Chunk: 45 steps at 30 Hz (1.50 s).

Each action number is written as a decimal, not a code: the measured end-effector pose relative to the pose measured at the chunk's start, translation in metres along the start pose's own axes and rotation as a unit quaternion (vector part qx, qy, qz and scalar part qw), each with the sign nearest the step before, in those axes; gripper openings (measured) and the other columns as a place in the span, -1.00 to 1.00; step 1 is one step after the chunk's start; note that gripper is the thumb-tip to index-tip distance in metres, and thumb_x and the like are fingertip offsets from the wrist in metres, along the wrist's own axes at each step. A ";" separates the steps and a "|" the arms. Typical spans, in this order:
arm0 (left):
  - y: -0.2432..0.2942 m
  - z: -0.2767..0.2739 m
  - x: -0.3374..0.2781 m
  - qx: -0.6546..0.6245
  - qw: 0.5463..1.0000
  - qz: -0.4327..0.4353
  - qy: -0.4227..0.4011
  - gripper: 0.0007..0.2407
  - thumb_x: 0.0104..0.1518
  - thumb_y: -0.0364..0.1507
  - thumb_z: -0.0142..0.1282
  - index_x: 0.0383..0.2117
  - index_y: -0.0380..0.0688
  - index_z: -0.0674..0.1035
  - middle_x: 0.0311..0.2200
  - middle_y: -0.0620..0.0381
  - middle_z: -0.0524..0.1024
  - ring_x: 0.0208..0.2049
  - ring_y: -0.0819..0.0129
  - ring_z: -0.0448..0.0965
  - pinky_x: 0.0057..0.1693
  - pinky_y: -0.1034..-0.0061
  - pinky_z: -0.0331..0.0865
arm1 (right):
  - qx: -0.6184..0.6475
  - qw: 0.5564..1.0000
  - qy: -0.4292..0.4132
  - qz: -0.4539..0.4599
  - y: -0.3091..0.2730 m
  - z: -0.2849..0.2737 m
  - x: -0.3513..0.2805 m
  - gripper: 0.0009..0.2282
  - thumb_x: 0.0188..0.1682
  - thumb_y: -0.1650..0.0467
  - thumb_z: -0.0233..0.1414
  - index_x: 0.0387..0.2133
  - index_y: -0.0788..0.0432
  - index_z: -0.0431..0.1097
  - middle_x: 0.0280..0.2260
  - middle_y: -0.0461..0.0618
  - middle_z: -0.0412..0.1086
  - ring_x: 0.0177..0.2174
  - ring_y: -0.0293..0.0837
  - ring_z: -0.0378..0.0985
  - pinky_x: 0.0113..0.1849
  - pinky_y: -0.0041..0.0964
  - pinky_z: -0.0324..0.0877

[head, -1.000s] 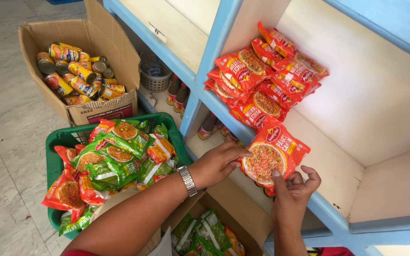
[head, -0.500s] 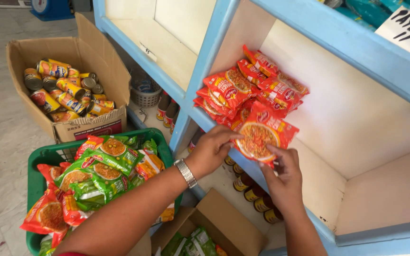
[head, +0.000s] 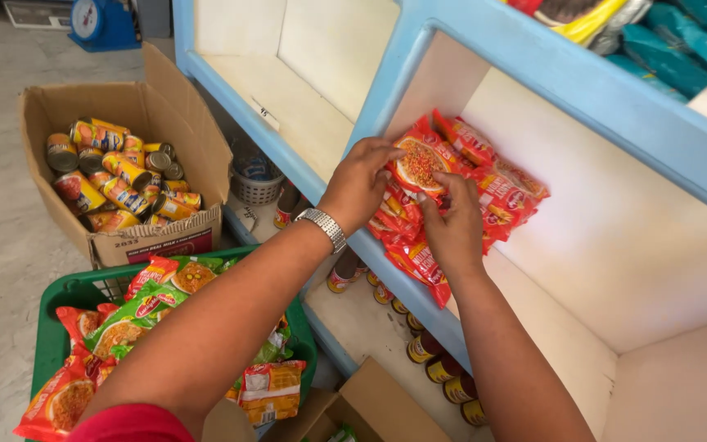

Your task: Stocking shelves with packages of instant noodles in a grocery store.

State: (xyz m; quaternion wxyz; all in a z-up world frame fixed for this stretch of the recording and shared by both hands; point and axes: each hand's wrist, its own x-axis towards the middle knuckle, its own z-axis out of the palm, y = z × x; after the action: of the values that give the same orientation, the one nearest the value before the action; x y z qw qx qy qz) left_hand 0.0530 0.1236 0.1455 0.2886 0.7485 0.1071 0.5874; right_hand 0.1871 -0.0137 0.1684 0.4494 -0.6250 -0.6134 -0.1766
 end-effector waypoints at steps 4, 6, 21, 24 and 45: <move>-0.005 -0.005 -0.025 -0.043 0.999 -0.002 -0.006 -0.64 0.09 -0.74 0.02 0.02 -0.17 0.57 0.12 -0.14 0.37 0.03 0.05 0.54 0.11 0.39 0.49 | -0.128 0.991 0.005 0.030 0.000 0.014 0.004 -0.67 -0.05 0.41 0.25 -0.01 0.12 0.41 -0.10 0.12 0.29 -0.11 0.07 0.44 0.00 0.00 0.35; -0.007 -0.006 -0.045 -0.067 0.998 -0.014 -0.009 -0.63 0.10 -0.74 0.00 0.04 -0.15 0.56 0.14 -0.14 0.33 0.02 0.10 0.55 0.10 0.42 0.50 | -0.214 0.976 0.028 -0.027 -0.005 0.014 0.009 -0.65 -0.10 0.40 0.30 -0.03 0.10 0.45 -0.11 0.15 0.26 -0.11 0.12 0.41 0.07 0.09 0.28; -0.056 -0.033 -0.146 -0.175 0.963 -0.200 -0.037 -0.73 0.17 -0.73 -0.07 -0.13 -0.17 0.60 -0.07 0.10 0.39 -0.23 0.45 0.63 -0.10 0.60 0.59 | -0.300 0.943 -0.145 0.017 -0.003 0.023 0.053 -0.48 0.04 0.31 0.11 0.30 0.07 0.22 0.13 0.22 0.16 0.06 0.24 0.36 -0.11 0.28 0.36; -0.052 -0.035 -0.148 -0.174 0.964 -0.194 -0.045 -0.76 0.18 -0.73 -0.05 -0.15 -0.20 0.60 -0.12 0.10 0.41 -0.25 0.43 0.63 -0.13 0.60 0.57 | -0.288 0.941 -0.176 0.009 -0.005 0.022 0.050 -0.24 -0.14 0.16 0.28 0.31 0.13 0.11 0.15 0.31 0.08 0.10 0.32 0.26 -0.07 0.27 0.34; 0.045 -0.030 -0.178 -0.242 0.928 -0.216 -0.181 -0.85 0.32 -0.66 0.01 -0.08 -0.21 0.56 -0.14 0.17 0.42 -0.24 0.55 0.58 -0.12 0.65 0.59 | -0.053 0.990 -0.059 -0.119 -0.045 -0.019 -0.157 -0.65 0.02 0.45 0.25 0.06 0.22 0.39 0.00 0.28 0.26 0.01 0.18 0.36 0.01 0.04 0.37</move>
State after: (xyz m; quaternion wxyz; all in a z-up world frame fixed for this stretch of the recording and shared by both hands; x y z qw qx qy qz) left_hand -0.0339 0.0075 0.0292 0.5953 0.7083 0.0665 0.3736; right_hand 0.1226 -0.1305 0.0727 0.3544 -0.5803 -0.6982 -0.2240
